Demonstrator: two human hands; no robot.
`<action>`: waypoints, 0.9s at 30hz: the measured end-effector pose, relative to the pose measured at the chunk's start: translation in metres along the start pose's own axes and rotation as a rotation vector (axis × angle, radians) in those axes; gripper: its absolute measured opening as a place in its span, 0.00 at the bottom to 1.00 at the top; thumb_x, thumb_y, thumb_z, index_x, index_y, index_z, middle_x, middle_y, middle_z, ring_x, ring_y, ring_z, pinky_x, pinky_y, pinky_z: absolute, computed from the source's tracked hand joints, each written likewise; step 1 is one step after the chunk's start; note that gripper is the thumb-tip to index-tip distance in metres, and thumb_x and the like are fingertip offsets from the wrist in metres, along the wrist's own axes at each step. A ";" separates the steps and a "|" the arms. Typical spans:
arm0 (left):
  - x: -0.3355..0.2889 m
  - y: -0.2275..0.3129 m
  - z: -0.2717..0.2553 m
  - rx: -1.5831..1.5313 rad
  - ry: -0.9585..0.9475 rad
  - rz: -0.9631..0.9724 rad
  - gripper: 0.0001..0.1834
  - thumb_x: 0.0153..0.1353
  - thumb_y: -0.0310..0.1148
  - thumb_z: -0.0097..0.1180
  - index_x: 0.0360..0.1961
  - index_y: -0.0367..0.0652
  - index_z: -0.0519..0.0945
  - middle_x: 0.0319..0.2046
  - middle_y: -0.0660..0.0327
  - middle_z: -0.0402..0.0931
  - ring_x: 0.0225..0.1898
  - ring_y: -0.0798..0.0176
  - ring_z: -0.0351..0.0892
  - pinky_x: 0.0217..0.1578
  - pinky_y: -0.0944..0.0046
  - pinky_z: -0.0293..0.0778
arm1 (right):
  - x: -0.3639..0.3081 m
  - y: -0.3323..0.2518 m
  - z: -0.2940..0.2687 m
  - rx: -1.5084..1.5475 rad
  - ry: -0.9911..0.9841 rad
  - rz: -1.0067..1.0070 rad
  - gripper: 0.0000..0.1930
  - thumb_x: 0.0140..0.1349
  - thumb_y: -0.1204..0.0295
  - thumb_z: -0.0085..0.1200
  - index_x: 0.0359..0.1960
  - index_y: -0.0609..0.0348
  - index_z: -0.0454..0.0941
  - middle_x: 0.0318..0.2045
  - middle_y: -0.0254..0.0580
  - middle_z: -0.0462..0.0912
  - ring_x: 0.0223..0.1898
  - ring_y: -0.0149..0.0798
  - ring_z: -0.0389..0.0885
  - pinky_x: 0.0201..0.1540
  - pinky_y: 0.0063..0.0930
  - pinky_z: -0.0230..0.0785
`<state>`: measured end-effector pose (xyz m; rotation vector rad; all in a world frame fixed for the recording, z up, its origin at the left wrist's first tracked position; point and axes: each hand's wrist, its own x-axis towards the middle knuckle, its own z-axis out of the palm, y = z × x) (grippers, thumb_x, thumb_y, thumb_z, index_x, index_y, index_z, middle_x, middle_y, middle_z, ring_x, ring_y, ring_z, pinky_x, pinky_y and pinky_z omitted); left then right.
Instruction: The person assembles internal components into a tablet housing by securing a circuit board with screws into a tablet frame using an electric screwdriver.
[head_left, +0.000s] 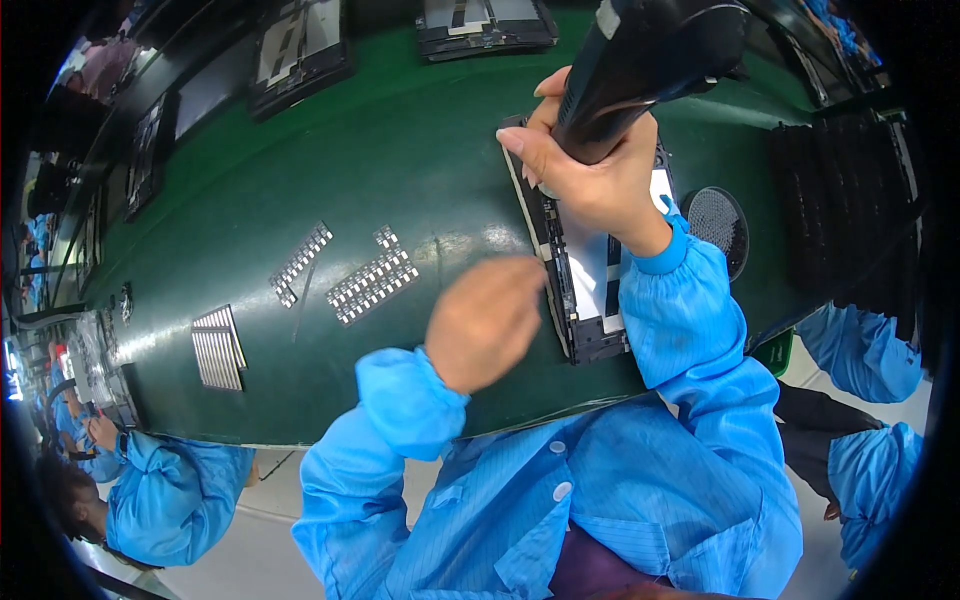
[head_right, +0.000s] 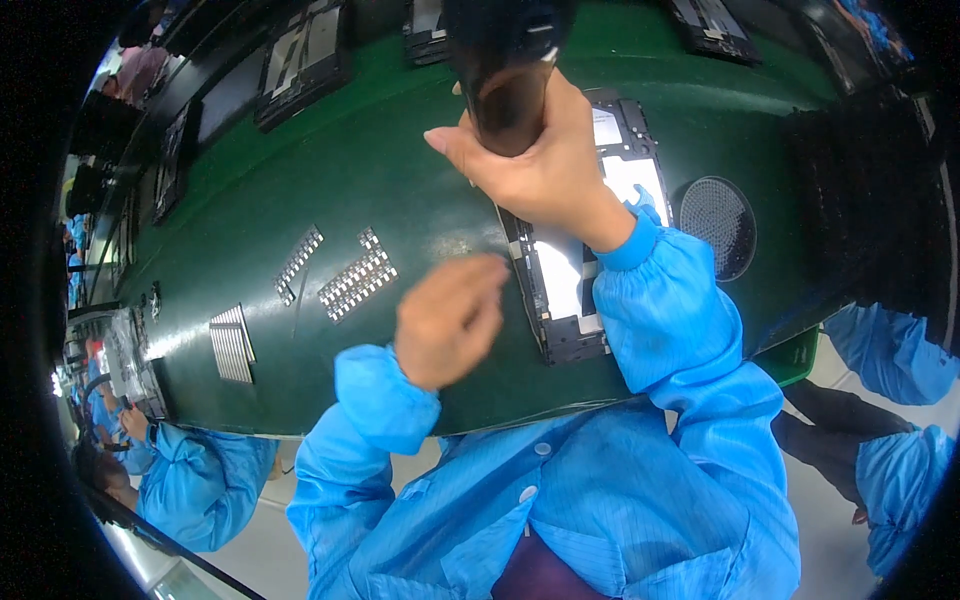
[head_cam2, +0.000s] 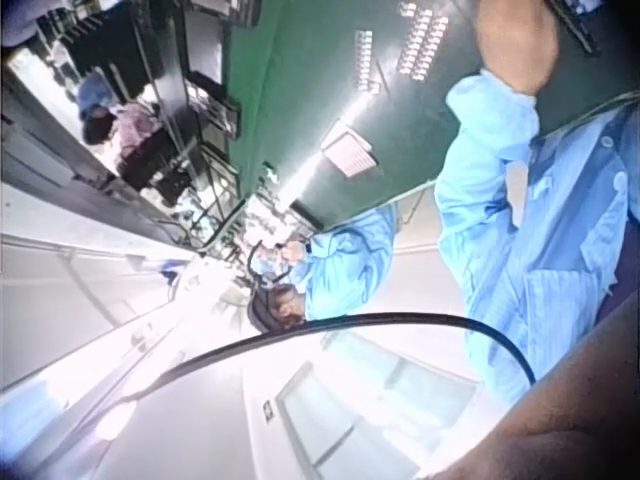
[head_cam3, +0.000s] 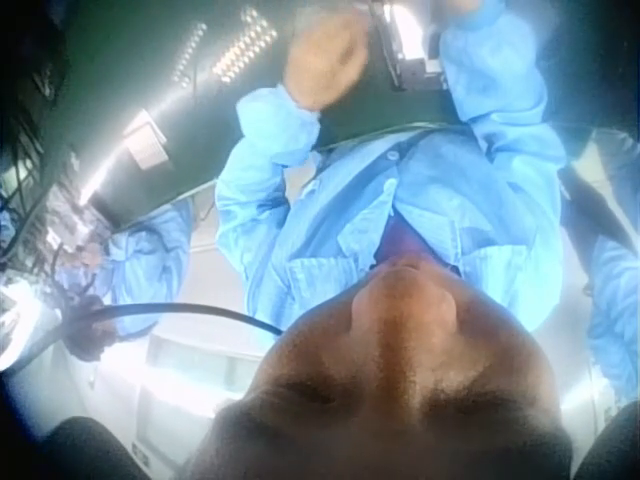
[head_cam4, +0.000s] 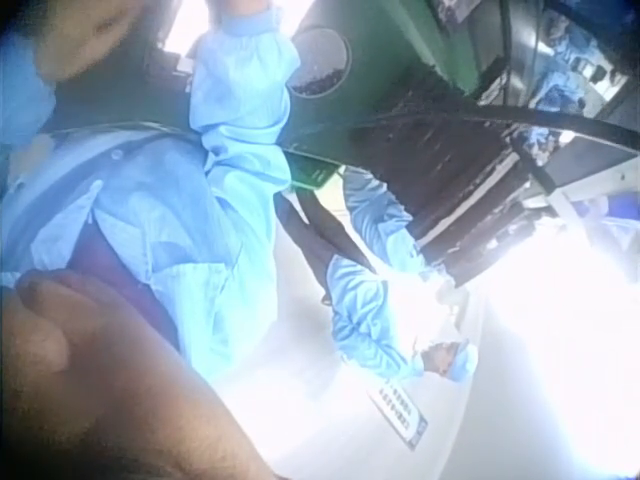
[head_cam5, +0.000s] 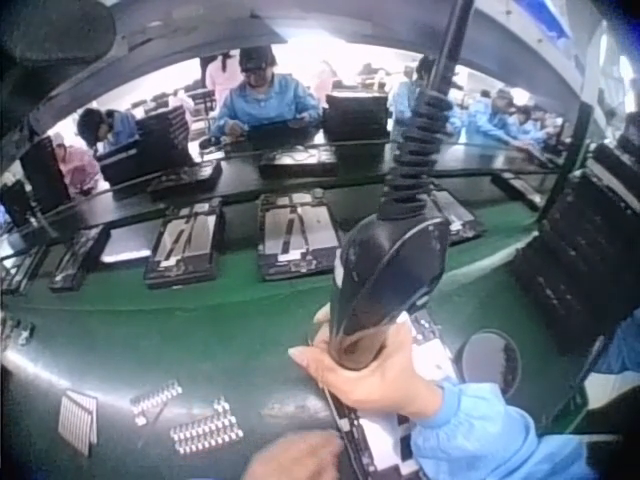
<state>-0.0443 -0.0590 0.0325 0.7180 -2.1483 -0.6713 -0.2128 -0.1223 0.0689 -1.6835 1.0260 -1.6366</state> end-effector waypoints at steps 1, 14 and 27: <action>-0.005 0.007 0.010 -0.016 -0.040 0.094 0.13 0.45 0.20 0.58 0.35 0.34 0.78 0.37 0.51 0.78 0.40 0.51 0.79 0.41 0.57 0.75 | 0.000 -0.002 -0.001 -0.028 0.024 -0.007 0.19 0.50 0.83 0.60 0.42 0.67 0.67 0.19 0.38 0.76 0.18 0.26 0.74 0.21 0.18 0.66; 0.073 -0.043 -0.011 0.238 -0.724 0.518 0.27 0.51 0.29 0.56 0.54 0.38 0.69 0.57 0.54 0.65 0.62 0.55 0.60 0.60 0.50 0.59 | -0.028 -0.053 -0.088 0.021 0.320 -0.094 0.20 0.51 0.83 0.58 0.46 0.61 0.66 0.19 0.38 0.76 0.19 0.29 0.75 0.24 0.20 0.69; 0.162 -0.055 0.039 0.324 -0.423 0.573 0.25 0.43 0.31 0.63 0.45 0.33 0.74 0.48 0.53 0.72 0.54 0.54 0.69 0.45 0.59 0.69 | -0.066 -0.046 -0.116 -0.031 0.308 -0.013 0.23 0.49 0.86 0.55 0.45 0.61 0.58 0.17 0.39 0.73 0.17 0.29 0.73 0.22 0.22 0.68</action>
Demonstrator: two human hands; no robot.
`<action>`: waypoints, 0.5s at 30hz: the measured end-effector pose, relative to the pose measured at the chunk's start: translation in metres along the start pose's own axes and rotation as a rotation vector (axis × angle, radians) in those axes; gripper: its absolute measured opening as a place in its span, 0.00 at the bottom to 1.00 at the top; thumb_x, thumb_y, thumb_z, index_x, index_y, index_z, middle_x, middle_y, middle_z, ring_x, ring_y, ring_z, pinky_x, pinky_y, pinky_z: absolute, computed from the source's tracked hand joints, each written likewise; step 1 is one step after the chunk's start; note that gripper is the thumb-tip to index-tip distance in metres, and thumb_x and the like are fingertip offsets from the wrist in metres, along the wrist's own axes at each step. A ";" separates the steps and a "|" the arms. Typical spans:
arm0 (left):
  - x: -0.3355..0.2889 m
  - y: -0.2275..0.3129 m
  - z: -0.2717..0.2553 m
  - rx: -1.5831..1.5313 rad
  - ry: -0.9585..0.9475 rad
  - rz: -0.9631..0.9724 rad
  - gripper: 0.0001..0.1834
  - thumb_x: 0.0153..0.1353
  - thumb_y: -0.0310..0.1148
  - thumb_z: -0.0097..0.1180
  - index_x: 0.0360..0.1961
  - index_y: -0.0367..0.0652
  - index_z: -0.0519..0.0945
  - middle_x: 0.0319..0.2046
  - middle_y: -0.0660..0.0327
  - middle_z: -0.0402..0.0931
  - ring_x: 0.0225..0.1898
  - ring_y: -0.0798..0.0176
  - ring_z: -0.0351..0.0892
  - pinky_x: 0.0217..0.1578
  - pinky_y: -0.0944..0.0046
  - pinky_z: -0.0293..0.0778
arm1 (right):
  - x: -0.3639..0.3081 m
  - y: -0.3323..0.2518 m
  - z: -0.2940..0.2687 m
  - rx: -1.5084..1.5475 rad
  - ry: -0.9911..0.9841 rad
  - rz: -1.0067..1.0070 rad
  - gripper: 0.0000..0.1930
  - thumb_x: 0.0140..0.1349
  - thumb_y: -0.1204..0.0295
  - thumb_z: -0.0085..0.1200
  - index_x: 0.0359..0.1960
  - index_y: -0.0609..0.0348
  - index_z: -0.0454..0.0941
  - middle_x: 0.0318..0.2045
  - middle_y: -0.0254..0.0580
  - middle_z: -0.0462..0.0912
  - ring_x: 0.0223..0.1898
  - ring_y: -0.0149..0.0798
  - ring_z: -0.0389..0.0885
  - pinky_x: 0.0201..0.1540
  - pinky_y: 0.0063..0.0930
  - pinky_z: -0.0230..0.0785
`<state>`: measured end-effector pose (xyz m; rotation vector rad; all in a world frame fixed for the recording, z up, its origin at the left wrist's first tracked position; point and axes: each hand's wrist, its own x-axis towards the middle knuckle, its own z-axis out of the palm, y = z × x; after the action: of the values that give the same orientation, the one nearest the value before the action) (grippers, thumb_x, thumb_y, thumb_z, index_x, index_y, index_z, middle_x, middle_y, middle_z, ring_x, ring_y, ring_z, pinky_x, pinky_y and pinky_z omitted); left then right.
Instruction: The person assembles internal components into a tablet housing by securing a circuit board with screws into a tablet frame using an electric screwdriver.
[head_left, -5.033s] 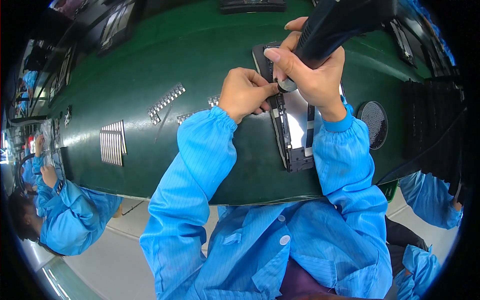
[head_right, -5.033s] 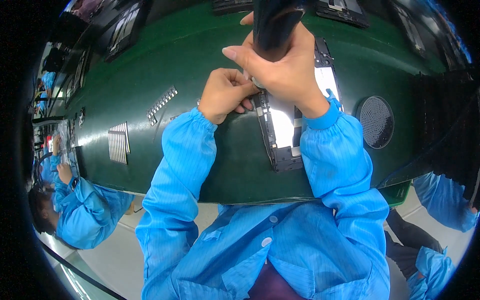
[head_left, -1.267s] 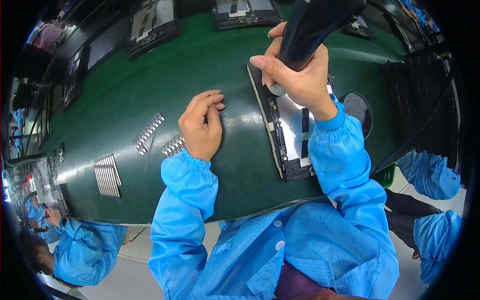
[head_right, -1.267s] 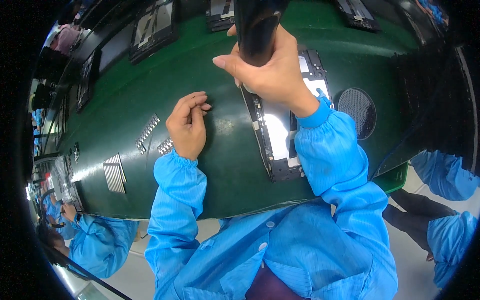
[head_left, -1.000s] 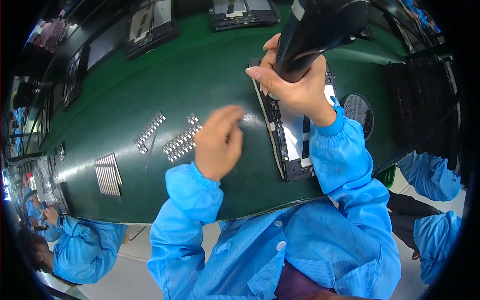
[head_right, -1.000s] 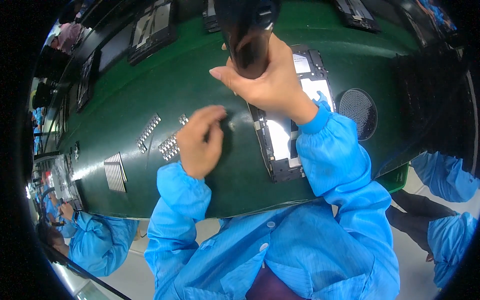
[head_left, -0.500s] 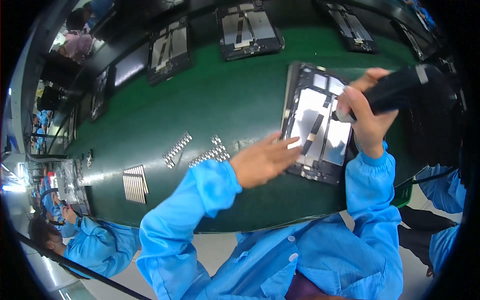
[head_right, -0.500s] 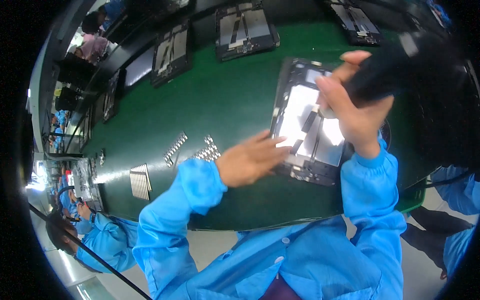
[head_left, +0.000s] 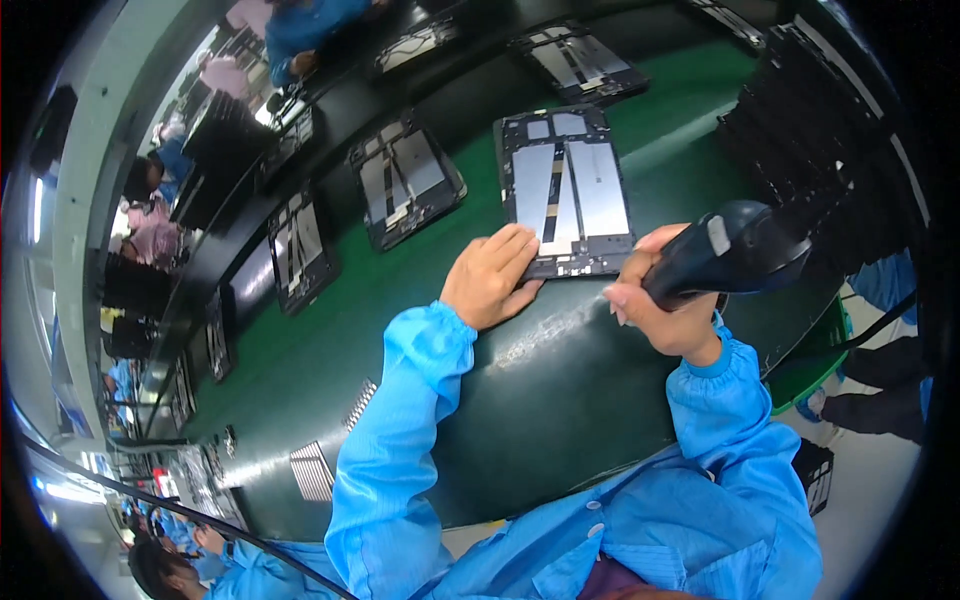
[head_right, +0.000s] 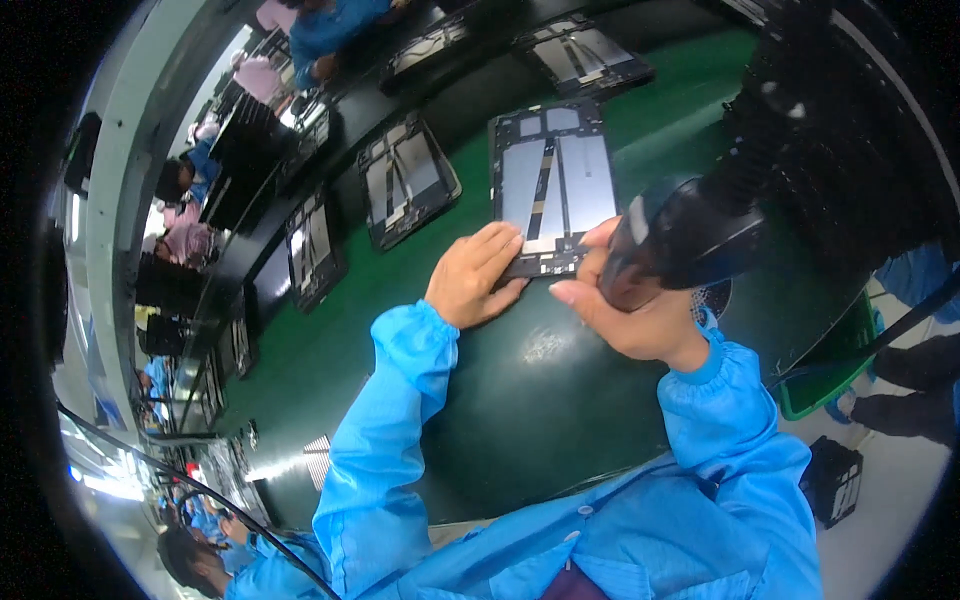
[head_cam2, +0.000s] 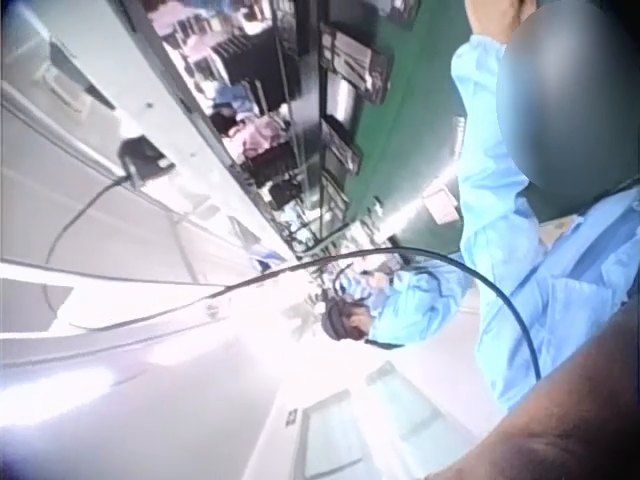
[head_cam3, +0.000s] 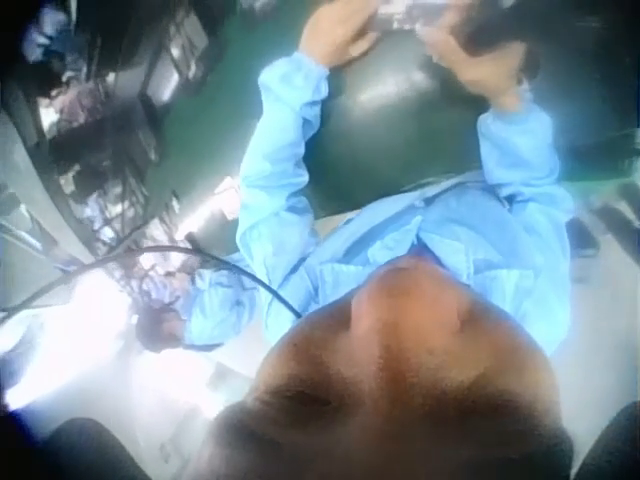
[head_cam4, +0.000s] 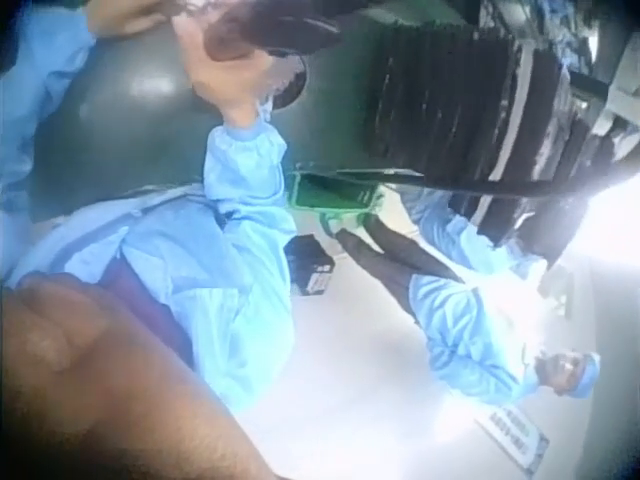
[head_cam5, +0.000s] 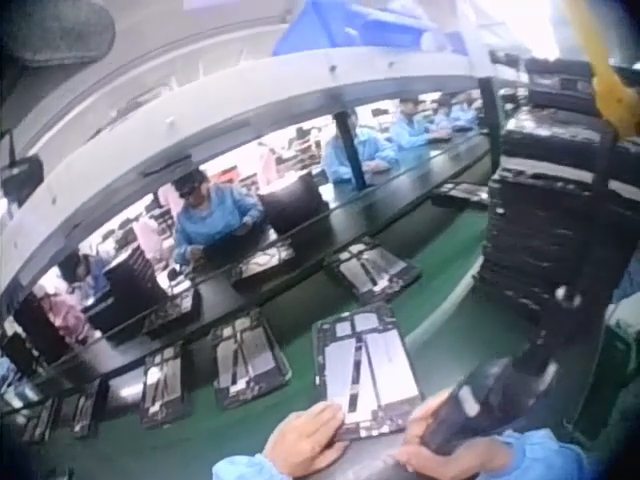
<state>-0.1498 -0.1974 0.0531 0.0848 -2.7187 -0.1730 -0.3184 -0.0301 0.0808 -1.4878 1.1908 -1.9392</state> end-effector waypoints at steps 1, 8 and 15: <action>-0.001 0.004 0.004 0.035 0.023 -0.011 0.25 0.42 0.30 0.63 0.44 0.31 0.74 0.47 0.51 0.72 0.53 0.52 0.69 0.42 0.59 0.70 | 0.000 -0.001 -0.004 -0.002 -0.025 -0.003 0.23 0.49 0.87 0.55 0.45 0.61 0.58 0.17 0.39 0.73 0.17 0.29 0.72 0.22 0.21 0.68; -0.005 0.039 0.014 0.245 0.013 -0.067 0.26 0.40 0.29 0.63 0.43 0.29 0.75 0.43 0.47 0.75 0.47 0.49 0.75 0.39 0.60 0.75 | 0.004 -0.001 -0.027 -0.056 -0.021 -0.070 0.24 0.49 0.86 0.57 0.46 0.61 0.58 0.17 0.37 0.71 0.18 0.26 0.70 0.22 0.19 0.62; 0.010 0.073 0.024 0.367 0.014 -0.224 0.24 0.40 0.31 0.64 0.41 0.30 0.77 0.42 0.48 0.76 0.44 0.51 0.77 0.41 0.60 0.76 | 0.013 -0.012 -0.061 -0.187 -0.114 -0.138 0.25 0.49 0.84 0.60 0.46 0.62 0.60 0.17 0.32 0.72 0.19 0.24 0.71 0.24 0.18 0.60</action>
<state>-0.1715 -0.1233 0.0454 0.4936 -2.6890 0.2639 -0.3771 -0.0108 0.0939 -1.7949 1.2775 -1.8418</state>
